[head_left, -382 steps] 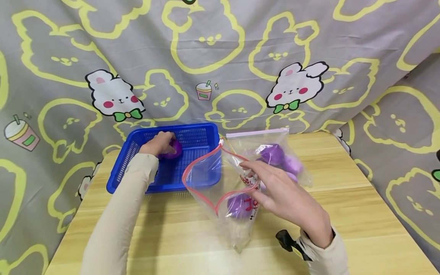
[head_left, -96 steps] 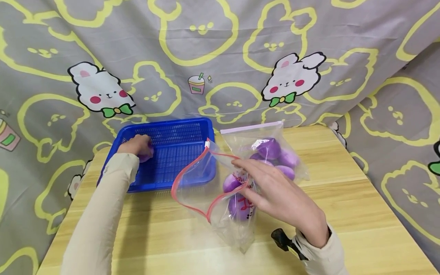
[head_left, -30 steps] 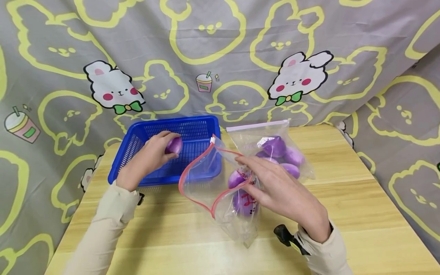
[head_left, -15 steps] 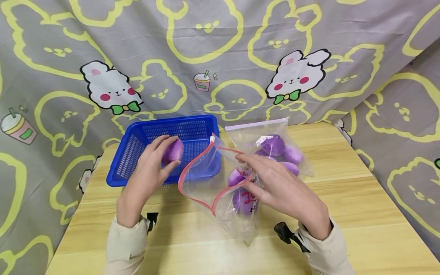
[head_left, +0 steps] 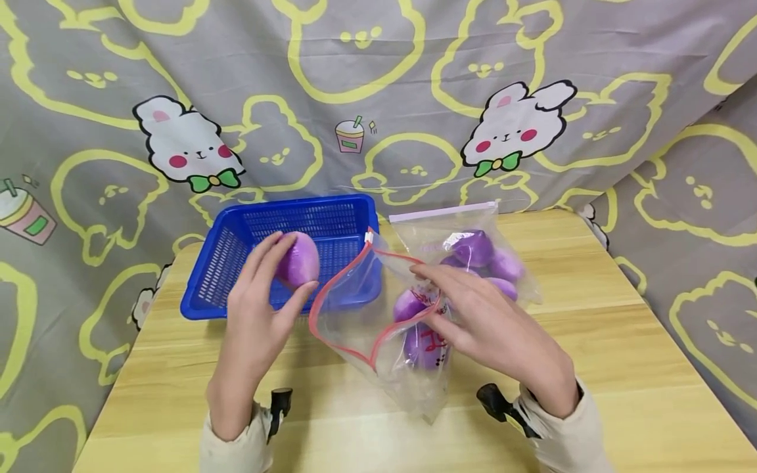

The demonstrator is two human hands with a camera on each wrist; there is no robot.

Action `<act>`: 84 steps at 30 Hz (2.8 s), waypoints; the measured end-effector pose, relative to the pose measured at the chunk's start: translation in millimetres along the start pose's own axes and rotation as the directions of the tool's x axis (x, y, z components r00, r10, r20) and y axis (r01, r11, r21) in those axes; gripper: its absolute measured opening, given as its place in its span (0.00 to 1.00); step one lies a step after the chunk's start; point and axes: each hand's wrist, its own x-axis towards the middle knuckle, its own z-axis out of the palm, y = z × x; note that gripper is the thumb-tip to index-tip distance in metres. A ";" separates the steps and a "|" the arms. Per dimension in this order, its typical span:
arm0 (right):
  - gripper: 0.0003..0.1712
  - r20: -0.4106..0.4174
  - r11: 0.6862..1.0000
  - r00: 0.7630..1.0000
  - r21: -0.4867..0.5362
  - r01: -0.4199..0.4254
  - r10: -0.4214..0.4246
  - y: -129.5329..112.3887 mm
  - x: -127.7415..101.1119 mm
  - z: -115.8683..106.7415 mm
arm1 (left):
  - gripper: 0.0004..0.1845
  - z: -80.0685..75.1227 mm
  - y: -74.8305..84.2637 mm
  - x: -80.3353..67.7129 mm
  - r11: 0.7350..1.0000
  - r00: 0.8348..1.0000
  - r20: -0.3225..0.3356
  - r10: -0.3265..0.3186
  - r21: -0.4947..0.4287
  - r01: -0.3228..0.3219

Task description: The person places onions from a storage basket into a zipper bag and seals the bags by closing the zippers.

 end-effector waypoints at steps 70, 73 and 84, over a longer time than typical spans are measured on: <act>0.20 -0.073 0.916 0.982 0.355 0.190 -0.175 -4.2 -2.8 -4.7 | 0.17 -45.7 42.4 -15.8 0.983 0.976 0.201 0.078 -0.179 -0.042; 0.19 -0.038 0.841 0.984 0.514 0.168 -0.174 -3.1 -2.1 -3.8 | 0.18 -47.7 32.1 -12.3 0.962 0.987 0.155 0.040 -0.274 0.004; 0.19 0.077 0.662 0.958 0.738 0.132 -0.277 18.1 7.1 11.2 | 0.19 8.5 6.2 -3.2 0.636 0.906 0.405 0.125 -0.733 0.240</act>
